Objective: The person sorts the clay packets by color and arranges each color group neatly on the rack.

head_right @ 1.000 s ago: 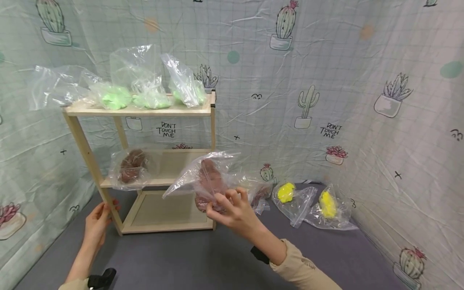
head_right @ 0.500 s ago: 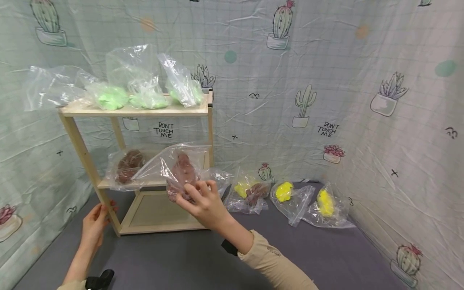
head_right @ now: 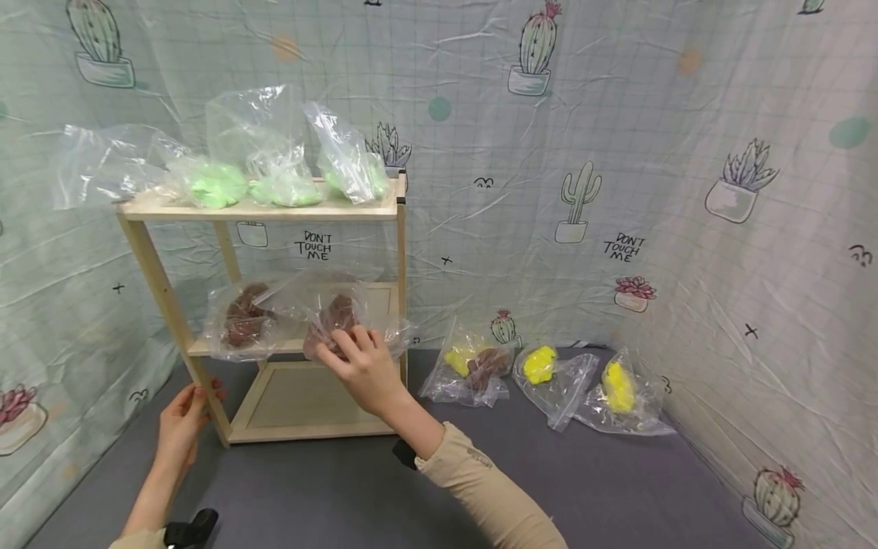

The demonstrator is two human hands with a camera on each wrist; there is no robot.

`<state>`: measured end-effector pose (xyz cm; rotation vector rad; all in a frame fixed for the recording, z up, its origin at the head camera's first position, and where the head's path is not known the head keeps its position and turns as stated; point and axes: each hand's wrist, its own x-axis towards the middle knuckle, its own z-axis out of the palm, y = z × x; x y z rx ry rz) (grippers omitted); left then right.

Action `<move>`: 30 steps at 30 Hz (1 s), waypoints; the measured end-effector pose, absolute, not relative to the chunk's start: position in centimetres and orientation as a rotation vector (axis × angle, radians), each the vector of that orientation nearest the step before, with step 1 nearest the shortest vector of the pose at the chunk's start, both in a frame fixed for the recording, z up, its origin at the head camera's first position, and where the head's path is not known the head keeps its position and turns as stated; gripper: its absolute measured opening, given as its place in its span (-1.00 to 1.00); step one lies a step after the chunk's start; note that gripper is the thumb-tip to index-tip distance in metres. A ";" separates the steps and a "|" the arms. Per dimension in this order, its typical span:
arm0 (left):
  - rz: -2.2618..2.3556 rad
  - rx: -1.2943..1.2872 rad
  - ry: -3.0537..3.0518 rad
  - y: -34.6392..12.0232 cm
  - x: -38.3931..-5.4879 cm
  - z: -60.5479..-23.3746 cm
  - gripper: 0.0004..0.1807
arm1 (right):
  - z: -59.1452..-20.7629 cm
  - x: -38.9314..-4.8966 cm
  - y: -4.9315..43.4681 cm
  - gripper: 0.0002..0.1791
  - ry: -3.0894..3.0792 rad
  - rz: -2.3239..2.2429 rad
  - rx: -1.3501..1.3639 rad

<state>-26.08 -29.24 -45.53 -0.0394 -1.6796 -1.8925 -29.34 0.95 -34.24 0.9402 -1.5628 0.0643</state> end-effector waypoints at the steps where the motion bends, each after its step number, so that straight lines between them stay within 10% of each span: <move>1: -1.894 -0.039 -1.679 -29.2 -26.1 -45.5 -0.70 | -34.3 -29.4 0.9 -0.79 -1.570 0.063 0.937; 13: -1.940 -0.100 -1.652 -29.2 -26.0 -45.6 -0.74 | -35.5 -29.4 2.0 -0.47 -1.761 0.057 0.966; 30: -1.906 -0.017 -1.662 -29.0 -26.2 -45.4 -0.71 | -37.0 -29.6 0.6 -0.60 -1.690 0.044 0.837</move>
